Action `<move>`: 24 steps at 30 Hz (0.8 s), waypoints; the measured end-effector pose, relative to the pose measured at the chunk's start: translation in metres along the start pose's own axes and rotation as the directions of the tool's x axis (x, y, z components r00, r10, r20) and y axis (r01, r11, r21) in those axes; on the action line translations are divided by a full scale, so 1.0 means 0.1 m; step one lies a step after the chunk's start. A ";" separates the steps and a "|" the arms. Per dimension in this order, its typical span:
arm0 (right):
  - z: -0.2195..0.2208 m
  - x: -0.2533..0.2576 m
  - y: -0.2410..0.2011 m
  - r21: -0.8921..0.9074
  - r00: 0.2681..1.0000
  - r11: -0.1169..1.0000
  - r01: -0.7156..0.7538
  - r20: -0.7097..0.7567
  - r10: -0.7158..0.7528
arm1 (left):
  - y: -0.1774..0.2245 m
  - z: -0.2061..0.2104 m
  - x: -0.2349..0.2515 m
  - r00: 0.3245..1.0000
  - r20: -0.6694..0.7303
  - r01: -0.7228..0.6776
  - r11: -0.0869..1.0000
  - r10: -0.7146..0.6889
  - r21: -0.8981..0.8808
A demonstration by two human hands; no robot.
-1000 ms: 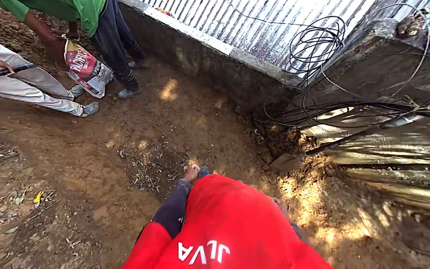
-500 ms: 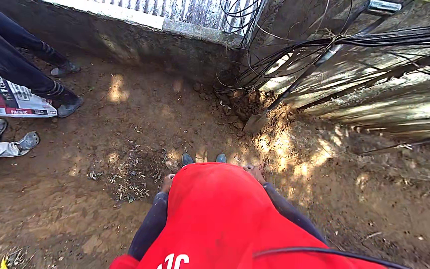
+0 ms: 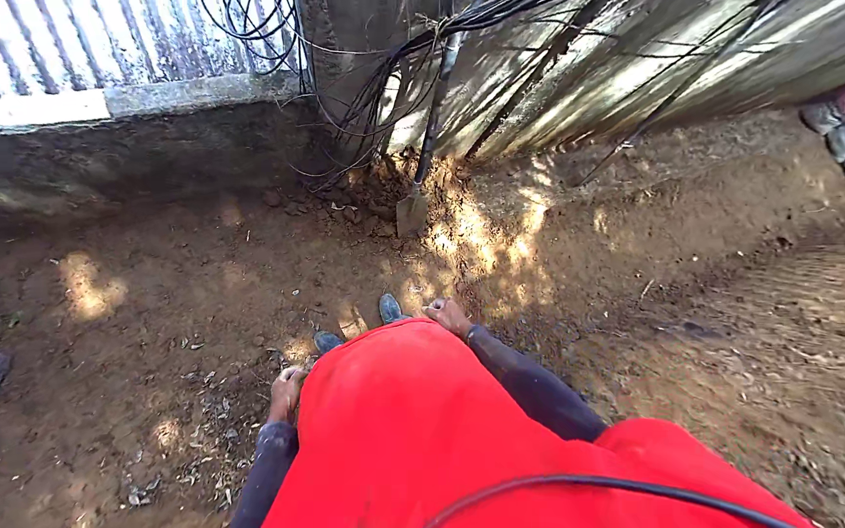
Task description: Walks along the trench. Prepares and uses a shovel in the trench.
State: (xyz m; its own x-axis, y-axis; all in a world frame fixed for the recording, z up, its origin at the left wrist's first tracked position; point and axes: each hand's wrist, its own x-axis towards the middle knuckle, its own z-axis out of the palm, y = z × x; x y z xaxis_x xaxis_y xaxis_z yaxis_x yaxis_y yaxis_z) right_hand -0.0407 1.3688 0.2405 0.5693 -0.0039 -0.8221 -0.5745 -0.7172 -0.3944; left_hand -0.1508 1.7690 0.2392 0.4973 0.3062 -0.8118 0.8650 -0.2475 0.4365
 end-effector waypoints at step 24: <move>0.02 0.04 0.03 0.092 0.999 0.995 -0.034 -0.014 0.035 | -0.11 0.00 0.19 0.998 0.004 -0.058 0.997 0.058 0.058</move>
State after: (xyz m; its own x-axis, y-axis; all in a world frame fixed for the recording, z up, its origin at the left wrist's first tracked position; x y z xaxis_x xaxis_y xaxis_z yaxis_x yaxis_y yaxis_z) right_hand -0.0417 1.3684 0.2354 0.5567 -0.0389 -0.8298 -0.6450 -0.6498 -0.4023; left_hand -0.1510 1.7775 0.2191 0.5464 0.2881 -0.7864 0.8293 -0.3176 0.4598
